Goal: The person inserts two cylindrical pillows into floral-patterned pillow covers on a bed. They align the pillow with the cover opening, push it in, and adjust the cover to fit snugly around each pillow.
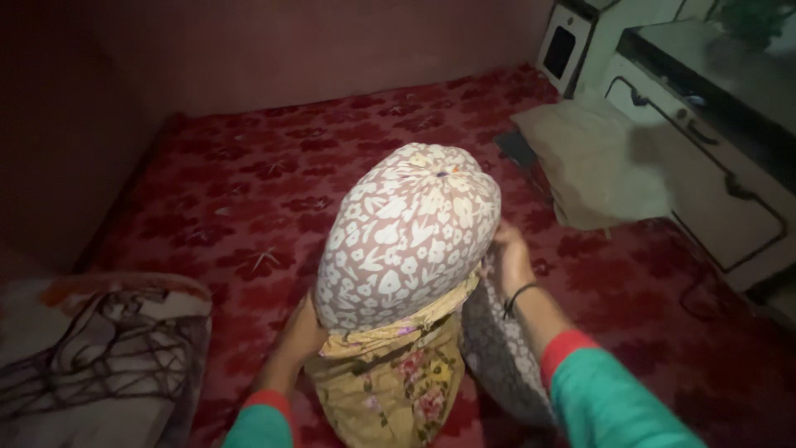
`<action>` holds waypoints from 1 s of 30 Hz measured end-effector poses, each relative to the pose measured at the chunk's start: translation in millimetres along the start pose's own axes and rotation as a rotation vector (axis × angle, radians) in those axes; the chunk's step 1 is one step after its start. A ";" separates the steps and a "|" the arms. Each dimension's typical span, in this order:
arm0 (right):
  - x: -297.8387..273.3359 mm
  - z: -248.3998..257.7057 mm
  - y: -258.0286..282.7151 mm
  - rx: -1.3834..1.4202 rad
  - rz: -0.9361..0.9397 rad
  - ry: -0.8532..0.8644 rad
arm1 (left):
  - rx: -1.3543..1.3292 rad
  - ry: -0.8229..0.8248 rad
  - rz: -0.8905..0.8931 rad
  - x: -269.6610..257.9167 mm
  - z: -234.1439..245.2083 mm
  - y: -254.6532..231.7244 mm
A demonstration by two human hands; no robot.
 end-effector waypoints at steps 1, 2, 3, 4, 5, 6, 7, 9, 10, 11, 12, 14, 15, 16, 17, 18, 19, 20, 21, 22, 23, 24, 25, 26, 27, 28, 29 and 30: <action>4.8 1.2 -12.6 -0.105 -0.021 -0.018 | 0.001 -0.008 0.066 2.5 1.4 3.1; 10.9 0.3 -26.3 -0.211 -0.041 -0.036 | 0.003 -0.016 0.132 3.4 3.9 6.3; 15.8 -0.4 -41.4 -0.318 -0.064 -0.054 | 0.004 -0.025 0.202 2.4 5.6 10.1; 19.0 -2.9 -52.6 -0.398 0.091 0.006 | -0.002 -0.034 0.228 2.8 7.4 13.1; 21.3 -5.1 -60.2 -0.478 0.244 0.071 | -0.007 -0.043 0.255 2.4 9.7 15.6; 23.7 -6.8 -62.2 -0.558 0.397 0.139 | -0.012 -0.051 0.282 2.7 11.6 18.1; 26.9 -5.9 -63.1 -0.739 0.354 0.084 | -0.003 -0.047 0.309 5.1 13.9 21.2; 22.2 -2.3 -60.5 -1.099 0.258 -0.030 | 0.016 -0.039 0.365 7.4 18.4 28.8; 19.6 -5.0 -55.2 -1.180 0.230 -0.020 | 0.049 -0.041 0.356 9.7 20.2 33.0; 16.6 -9.5 -49.1 -1.261 0.198 -0.009 | 0.081 -0.040 0.349 10.5 21.5 38.3; 13.5 -16.0 -43.5 -1.342 0.165 0.002 | 0.114 -0.039 0.342 11.7 21.1 44.2; 9.1 -32.7 -36.0 -1.435 0.070 0.005 | 0.080 -0.008 0.438 15.1 19.0 60.7; 8.4 -39.4 -33.2 -1.479 0.023 0.004 | 0.063 0.007 0.483 18.0 17.7 70.3; 8.1 -43.8 -31.0 -1.470 0.006 0.000 | -0.091 -0.012 0.484 21.1 12.0 78.6; 9.3 -47.2 -30.1 -1.460 -0.010 -0.005 | -0.245 -0.031 0.482 24.1 4.7 86.3; 12.1 -49.6 -30.5 -1.450 -0.026 -0.010 | -0.398 -0.050 0.477 25.9 -0.2 94.3; 15.1 -50.7 -31.4 -1.407 0.035 0.025 | -0.322 -0.058 0.485 25.9 -2.8 102.7; 19.0 -50.8 -33.0 -1.363 0.096 0.059 | -0.246 -0.065 0.494 26.4 -5.2 110.9; 23.5 -50.6 -35.2 -1.319 0.158 0.091 | -0.171 -0.074 0.501 27.8 -7.4 119.1; 28.5 -51.0 -39.1 -1.300 0.179 0.088 | -0.209 -0.083 0.513 30.1 -9.7 127.3; 33.5 -53.7 -44.3 -1.279 0.199 0.087 | -0.246 -0.092 0.525 31.5 -10.3 135.9; 39.2 -57.1 -48.6 -1.258 0.219 0.086 | -0.283 -0.100 0.537 32.7 -10.9 145.0; 45.4 -60.4 -53.3 -1.271 0.188 0.094 | -0.270 -0.108 0.552 32.6 -11.3 154.9; 51.7 -64.4 -57.3 -1.284 0.156 0.102 | -0.257 -0.115 0.566 32.2 -11.7 165.7; 57.0 -68.8 -60.7 -1.295 0.124 0.111 | -0.242 -0.122 0.581 32.9 -11.6 177.6; 60.9 -73.4 -63.0 -1.288 0.131 0.107 | -0.250 -0.142 0.532 35.8 -12.4 189.4; 64.0 -78.9 -65.7 -1.282 0.138 0.107 | -0.259 -0.164 0.485 37.0 -13.7 201.8; 67.2 -84.4 -67.7 -1.276 0.145 0.106 | -0.267 -0.186 0.438 38.3 -15.5 214.8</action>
Point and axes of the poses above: each hand's wrist, its own x-axis towards the middle knuckle, its own z-axis out of the back of the hand, y = z × x, the point moved 2 cm from there along x, towards the middle knuckle, and after that the axes turned 6 degrees about -z, right-handed, at the moved point
